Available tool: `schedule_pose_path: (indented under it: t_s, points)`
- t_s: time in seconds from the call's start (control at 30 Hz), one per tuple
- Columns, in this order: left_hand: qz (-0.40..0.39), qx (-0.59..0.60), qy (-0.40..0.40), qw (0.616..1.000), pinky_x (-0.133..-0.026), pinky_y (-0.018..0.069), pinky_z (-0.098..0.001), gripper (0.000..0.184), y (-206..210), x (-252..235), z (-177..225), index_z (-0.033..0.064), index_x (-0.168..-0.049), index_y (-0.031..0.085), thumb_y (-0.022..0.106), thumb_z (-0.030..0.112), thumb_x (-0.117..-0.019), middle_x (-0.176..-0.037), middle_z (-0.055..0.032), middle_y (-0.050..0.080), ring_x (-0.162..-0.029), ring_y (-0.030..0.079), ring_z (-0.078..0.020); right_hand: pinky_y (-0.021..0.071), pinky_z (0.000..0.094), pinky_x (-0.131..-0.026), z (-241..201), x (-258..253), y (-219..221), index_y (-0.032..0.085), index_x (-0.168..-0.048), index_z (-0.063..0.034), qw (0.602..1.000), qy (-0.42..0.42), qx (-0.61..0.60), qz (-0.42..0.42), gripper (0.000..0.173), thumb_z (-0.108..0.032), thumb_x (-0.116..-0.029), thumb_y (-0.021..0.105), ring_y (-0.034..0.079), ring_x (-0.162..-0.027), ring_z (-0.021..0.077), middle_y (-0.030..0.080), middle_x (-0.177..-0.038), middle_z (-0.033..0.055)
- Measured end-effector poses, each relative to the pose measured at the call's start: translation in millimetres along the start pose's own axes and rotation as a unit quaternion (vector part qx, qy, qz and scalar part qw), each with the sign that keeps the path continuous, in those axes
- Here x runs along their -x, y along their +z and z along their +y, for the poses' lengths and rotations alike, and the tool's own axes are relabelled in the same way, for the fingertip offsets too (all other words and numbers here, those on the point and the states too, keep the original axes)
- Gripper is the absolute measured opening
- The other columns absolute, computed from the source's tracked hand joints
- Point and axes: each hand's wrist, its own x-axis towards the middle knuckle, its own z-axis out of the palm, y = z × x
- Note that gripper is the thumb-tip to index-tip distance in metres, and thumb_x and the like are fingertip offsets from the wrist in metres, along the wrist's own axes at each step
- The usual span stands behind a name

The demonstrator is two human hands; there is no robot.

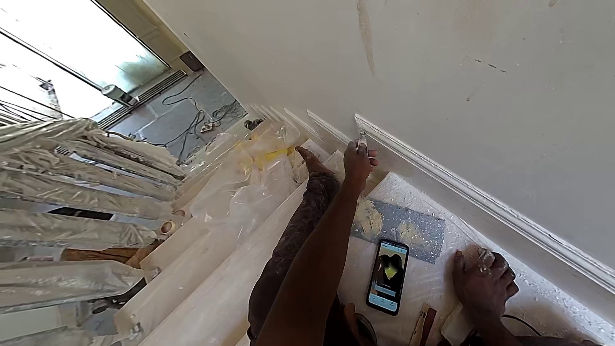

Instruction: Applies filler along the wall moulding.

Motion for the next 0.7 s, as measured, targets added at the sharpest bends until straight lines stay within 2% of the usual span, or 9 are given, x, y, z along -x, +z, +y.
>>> schedule_pose_path:
  t_s: [0.23, 0.5, 0.53, 0.6, 0.7]
  points:
    - [0.009, 0.007, -0.002, 1.0, -0.055, 0.0517, -0.0272, 0.034, -1, -6, -1, 0.0078, -0.139, 0.047, 0.033, 0.027, -0.1153, -0.094, -0.0113, 0.072, -0.066, 0.067, -0.0153, 0.0385, 0.0691, -0.103, 1, 1, 0, 0.057, -0.137, 0.006, 1.0, -0.006, 0.005, 0.0, 0.069, -0.051, -0.0985, 0.052, 0.048, -0.136, 0.0519, 0.05, -0.145, 0.0314]
    - [0.017, -0.055, 0.028, 0.998, -0.054, 0.0519, -0.0279, 0.035, 1, -9, -12, 0.0076, -0.141, 0.049, 0.034, 0.026, -0.1152, -0.092, -0.0097, 0.072, -0.062, 0.066, -0.0148, 0.038, 0.0688, -0.104, 1, 1, 0, 0.057, -0.137, 0.0056, 1.0, 0.0, 0.004, -0.005, 0.069, -0.051, -0.0986, 0.052, 0.048, -0.136, 0.0516, 0.05, -0.146, 0.0311]
    - [0.021, -0.094, 0.046, 0.994, -0.057, 0.0532, -0.0303, 0.036, 1, -10, -13, 0.0077, -0.142, 0.049, 0.033, 0.026, -0.1151, -0.093, -0.0094, 0.072, -0.064, 0.066, -0.0158, 0.038, 0.0688, -0.104, 1, 1, 0, 0.057, -0.137, 0.0058, 1.0, 0.0, 0.004, -0.005, 0.069, -0.051, -0.0986, 0.051, 0.048, -0.136, 0.0515, 0.05, -0.146, 0.0311]
    - [0.019, -0.18, 0.084, 0.98, -0.073, 0.0564, -0.0424, 0.041, 3, -7, -17, 0.005, -0.147, 0.048, 0.033, 0.025, -0.1147, -0.098, -0.0133, 0.071, -0.076, 0.067, -0.0239, 0.0368, 0.0694, -0.106, 0, 1, -2, 0.055, -0.139, 0.0063, 1.0, 0.004, 0.002, -0.017, 0.07, -0.051, -0.0994, 0.051, 0.046, -0.138, 0.0519, 0.048, -0.148, 0.032]
    - [-0.034, -0.259, 0.12, 0.958, -0.087, 0.057, -0.0533, 0.041, 15, 23, -26, 0.0014, -0.146, 0.05, 0.034, 0.02, -0.1126, -0.106, -0.0189, 0.071, -0.092, 0.07, -0.0328, 0.0364, 0.0698, -0.106, -1, 0, -4, 0.055, -0.139, 0.0062, 1.0, 0.005, 0.002, -0.022, 0.07, -0.051, -0.0994, 0.052, 0.045, -0.138, 0.0527, 0.048, -0.147, 0.0324]
